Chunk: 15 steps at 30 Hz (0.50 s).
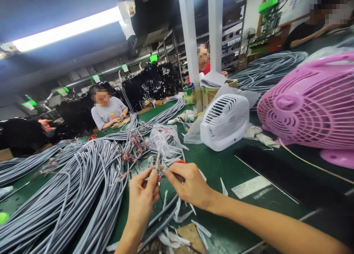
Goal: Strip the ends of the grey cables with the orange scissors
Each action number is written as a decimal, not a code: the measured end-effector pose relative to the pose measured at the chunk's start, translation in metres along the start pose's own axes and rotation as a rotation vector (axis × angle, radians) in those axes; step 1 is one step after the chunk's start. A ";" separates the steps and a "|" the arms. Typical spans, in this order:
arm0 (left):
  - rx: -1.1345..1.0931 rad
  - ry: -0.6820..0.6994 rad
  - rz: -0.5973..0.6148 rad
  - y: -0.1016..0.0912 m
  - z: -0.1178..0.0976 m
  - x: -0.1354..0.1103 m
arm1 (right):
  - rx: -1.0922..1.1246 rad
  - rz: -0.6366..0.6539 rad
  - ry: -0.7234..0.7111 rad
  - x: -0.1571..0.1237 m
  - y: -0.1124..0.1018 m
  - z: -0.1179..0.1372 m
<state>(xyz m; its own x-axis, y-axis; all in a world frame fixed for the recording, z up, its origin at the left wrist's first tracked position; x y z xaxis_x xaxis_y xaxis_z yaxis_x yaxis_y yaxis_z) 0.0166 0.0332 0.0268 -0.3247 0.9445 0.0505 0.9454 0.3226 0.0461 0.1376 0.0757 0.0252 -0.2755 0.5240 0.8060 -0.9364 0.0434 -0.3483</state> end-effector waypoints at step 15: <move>0.020 -0.075 0.033 0.004 -0.004 -0.002 | 0.068 -0.033 0.041 0.004 -0.007 0.001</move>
<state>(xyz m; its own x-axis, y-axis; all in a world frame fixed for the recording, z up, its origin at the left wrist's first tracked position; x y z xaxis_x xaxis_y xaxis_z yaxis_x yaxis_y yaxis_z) 0.0206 0.0322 0.0306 -0.2910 0.9564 -0.0235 0.9562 0.2916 0.0259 0.1429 0.0770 0.0309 -0.2359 0.5580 0.7956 -0.9579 0.0046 -0.2872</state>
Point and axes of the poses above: each hand's wrist, its own x-axis towards the middle knuckle, its own y-axis out of the palm, z = x × y, the point moved 4 cm from there along x, towards the middle knuckle, and after that the axes turned 2 degrees about -z, right-handed, at the moved point
